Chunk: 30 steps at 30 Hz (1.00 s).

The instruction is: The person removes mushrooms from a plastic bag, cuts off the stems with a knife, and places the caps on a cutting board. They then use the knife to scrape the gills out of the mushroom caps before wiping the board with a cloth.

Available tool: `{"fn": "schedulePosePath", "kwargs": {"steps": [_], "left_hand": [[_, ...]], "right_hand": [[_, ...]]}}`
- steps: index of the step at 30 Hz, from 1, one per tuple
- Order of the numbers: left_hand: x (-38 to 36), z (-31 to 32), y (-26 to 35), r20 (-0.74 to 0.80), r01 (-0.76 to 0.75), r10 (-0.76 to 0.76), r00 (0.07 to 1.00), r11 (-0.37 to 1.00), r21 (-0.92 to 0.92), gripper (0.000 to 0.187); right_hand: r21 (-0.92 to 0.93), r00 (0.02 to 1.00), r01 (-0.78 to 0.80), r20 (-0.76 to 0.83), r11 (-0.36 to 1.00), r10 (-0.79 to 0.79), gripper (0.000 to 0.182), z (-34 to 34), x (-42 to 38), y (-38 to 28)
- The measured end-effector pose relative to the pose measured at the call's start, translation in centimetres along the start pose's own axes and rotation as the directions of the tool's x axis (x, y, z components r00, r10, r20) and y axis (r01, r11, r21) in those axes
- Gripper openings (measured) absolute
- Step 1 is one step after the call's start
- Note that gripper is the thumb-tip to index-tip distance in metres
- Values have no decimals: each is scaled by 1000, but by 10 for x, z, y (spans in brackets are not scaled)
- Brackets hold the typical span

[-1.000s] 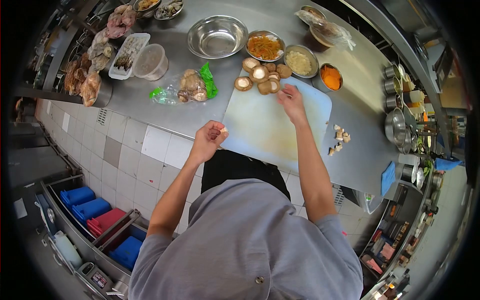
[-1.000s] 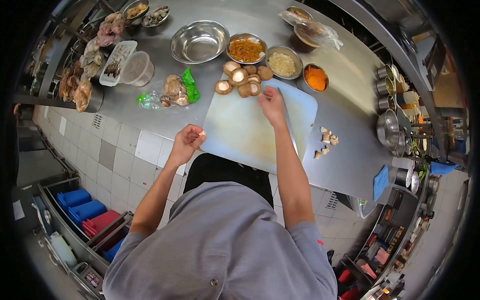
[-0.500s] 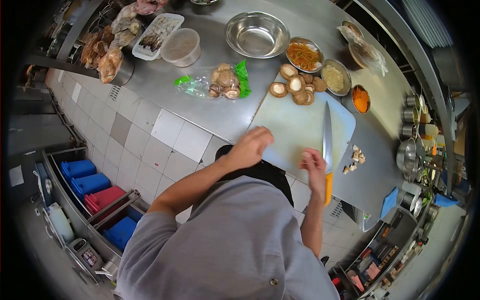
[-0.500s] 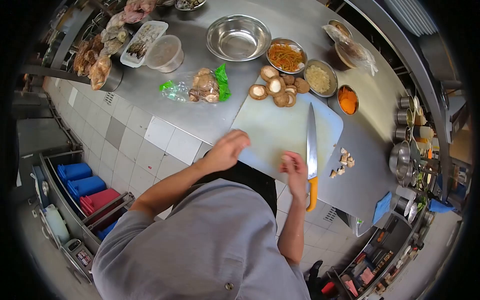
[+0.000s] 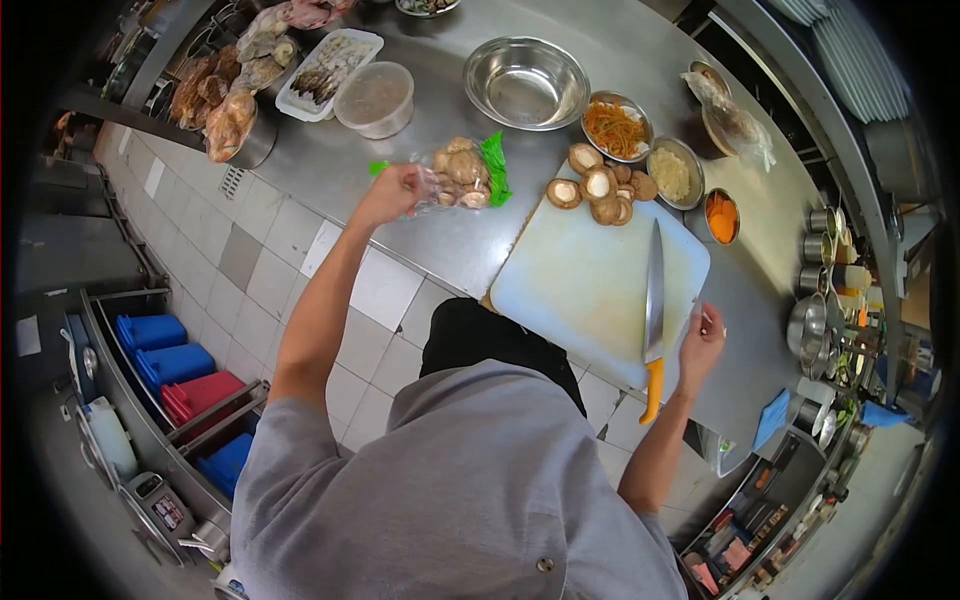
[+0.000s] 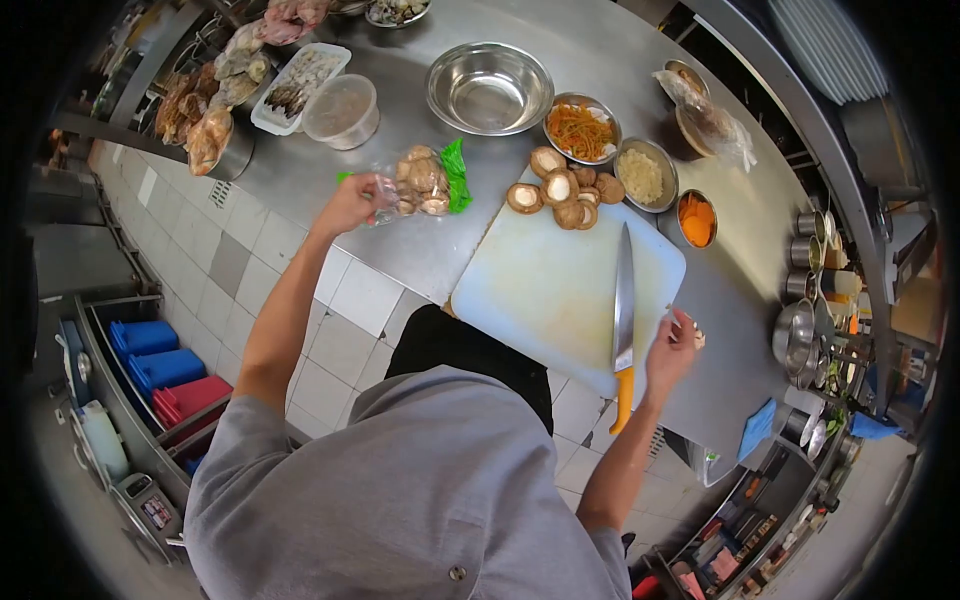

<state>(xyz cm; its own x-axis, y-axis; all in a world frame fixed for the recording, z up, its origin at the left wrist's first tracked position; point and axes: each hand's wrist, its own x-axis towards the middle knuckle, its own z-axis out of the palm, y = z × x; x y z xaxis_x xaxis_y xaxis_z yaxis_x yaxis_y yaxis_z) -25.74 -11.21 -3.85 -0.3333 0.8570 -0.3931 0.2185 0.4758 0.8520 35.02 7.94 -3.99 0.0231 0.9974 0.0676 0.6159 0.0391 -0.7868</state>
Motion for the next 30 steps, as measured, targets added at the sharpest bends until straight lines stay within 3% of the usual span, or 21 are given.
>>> {"fn": "schedulePosePath", "kwargs": {"steps": [1, 3, 5, 7, 9, 10, 12, 15, 18, 24, 30], "left_hand": [[8, 5, -7, -74, -120, 118, 990, 992, -25, 25], [28, 18, -30, -211, -356, 340, 916, 933, -42, 27], [24, 23, -5, -181, -295, 274, 944, 950, -100, 27], [32, 33, 6, -190, -276, 247, 950, 950, -146, 28], [47, 41, 0, -246, -299, 251, 936, 937, -181, 29], [52, 42, 2, -232, -232, 200, 952, 965, -120, 30], [55, 45, 8, -222, -95, 96, 970, 995, 13, 33], [39, 54, 35, -79, -65, 58, 995, 993, -94, 36], [35, 71, 33, -49, -119, 109, 993, 938, -326, 40], [21, 96, 32, -253, -209, 137, 958, 935, -287, 43], [13, 95, 25, -188, -103, -2, 982, 832, -545, 42]], "right_hand": [[-44, 999, 35, 17, 998, -34, 28, 15, -11, -30], [107, 982, 61, 173, 992, -79, 23, 45, -30, -76], [125, 942, 139, 291, 982, -170, 21, 81, -46, -112], [149, 902, 106, 403, 983, -158, 20, 115, -64, -150], [242, 813, 178, 510, 954, -281, 30, 153, -73, -162], [281, 762, 198, 558, 939, -328, 35, 169, -77, -173], [264, 653, 484, 525, 834, -545, 51, 203, -79, -182], [237, 697, 436, 521, 868, -492, 65, 236, -77, -210], [201, 726, 463, 472, 863, -500, 70, 259, -67, -213], [160, 682, 523, 510, 837, -524, 72, 267, -60, -211], [154, 680, 505, 535, 849, -502, 72, 272, -62, -214]]}}
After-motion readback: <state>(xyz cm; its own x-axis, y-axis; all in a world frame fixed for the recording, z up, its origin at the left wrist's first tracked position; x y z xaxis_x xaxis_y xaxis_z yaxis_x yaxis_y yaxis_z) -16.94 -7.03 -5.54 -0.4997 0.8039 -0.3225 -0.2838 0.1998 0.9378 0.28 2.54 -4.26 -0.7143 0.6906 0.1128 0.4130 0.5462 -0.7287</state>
